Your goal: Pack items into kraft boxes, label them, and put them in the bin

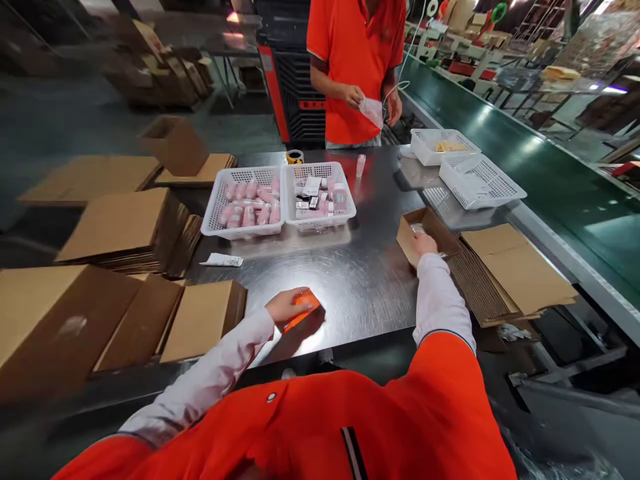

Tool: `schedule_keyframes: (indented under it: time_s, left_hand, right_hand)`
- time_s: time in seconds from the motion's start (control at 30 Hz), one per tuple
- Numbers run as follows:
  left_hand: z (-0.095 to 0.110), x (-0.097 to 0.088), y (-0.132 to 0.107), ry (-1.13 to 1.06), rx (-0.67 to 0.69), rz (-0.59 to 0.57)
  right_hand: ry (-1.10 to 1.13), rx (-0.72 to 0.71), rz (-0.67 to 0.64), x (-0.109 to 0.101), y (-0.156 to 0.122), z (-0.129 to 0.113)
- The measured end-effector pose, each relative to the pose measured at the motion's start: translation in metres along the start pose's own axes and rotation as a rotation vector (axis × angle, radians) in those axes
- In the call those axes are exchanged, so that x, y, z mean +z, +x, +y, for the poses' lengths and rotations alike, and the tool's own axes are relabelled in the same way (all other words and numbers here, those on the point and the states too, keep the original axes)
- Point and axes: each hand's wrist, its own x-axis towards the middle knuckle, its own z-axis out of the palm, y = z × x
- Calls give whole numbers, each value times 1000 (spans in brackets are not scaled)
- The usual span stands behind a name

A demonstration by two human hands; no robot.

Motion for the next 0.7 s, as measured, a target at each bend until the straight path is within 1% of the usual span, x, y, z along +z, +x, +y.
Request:
schedule_keyframes:
  time_s: [0.07, 0.1, 0.13, 0.2, 0.27, 0.3, 0.37, 0.4, 0.43, 0.47, 0.5, 0.53, 0.57, 0.6, 0.63, 0.67, 0.7]
  left_hand:
    - [14, -8, 18, 106, -24, 52]
    - [18, -12, 24, 146, -31, 75]
    - [20, -16, 28, 167, -41, 87]
    - [16, -19, 26, 189, -41, 101]
    - [5, -18, 14, 265, 1, 76]
    - [-3, -16, 3, 312, 36, 55]
    - [-19, -8, -22, 386, 103, 14]
    - [-26, -4, -36, 398, 121, -7]
    - [-32, 1, -48, 401, 131, -20]
    - [-36, 5, -59, 399, 133, -27]
    - [-39, 8, -66, 400, 124, -40]
    - [-40, 10, -71, 404, 111, -59]
    - [-39, 12, -72, 408, 94, -73]
    - [-37, 12, -69, 414, 81, -86]
    - [-33, 12, -65, 421, 77, -103]
    - [-30, 11, -58, 427, 82, -120]
    - [-25, 11, -51, 432, 95, -133]
  right_hand:
    - [30, -112, -46, 16, -18, -17]
    - [42, -199, -65, 24, -30, -27]
    - [57, -313, -83, 32, -43, -37]
    - [97, -595, -140, 47, -72, -57]
    - [136, -889, -241, 57, -100, -73]
    - [151, -1001, -298, 59, -112, -79]
    - [193, -1156, -368, 59, -130, -88]
    - [237, -1184, -347, 56, -135, -91]
    - [287, -1161, -281, 52, -138, -92]
    - [323, -1077, -183, 47, -139, -92]
    - [325, -931, -79, 41, -137, -93]
    - [284, -740, -5, 36, -135, -94]
    - [205, -541, 13, 31, -132, -97]
    - [107, -369, -15, 27, -129, -101]
    - [14, -252, -69, 25, -126, -107]
    - [-60, -198, -127, 23, -125, -115]
    - [-112, -200, -168, 23, -124, -122]
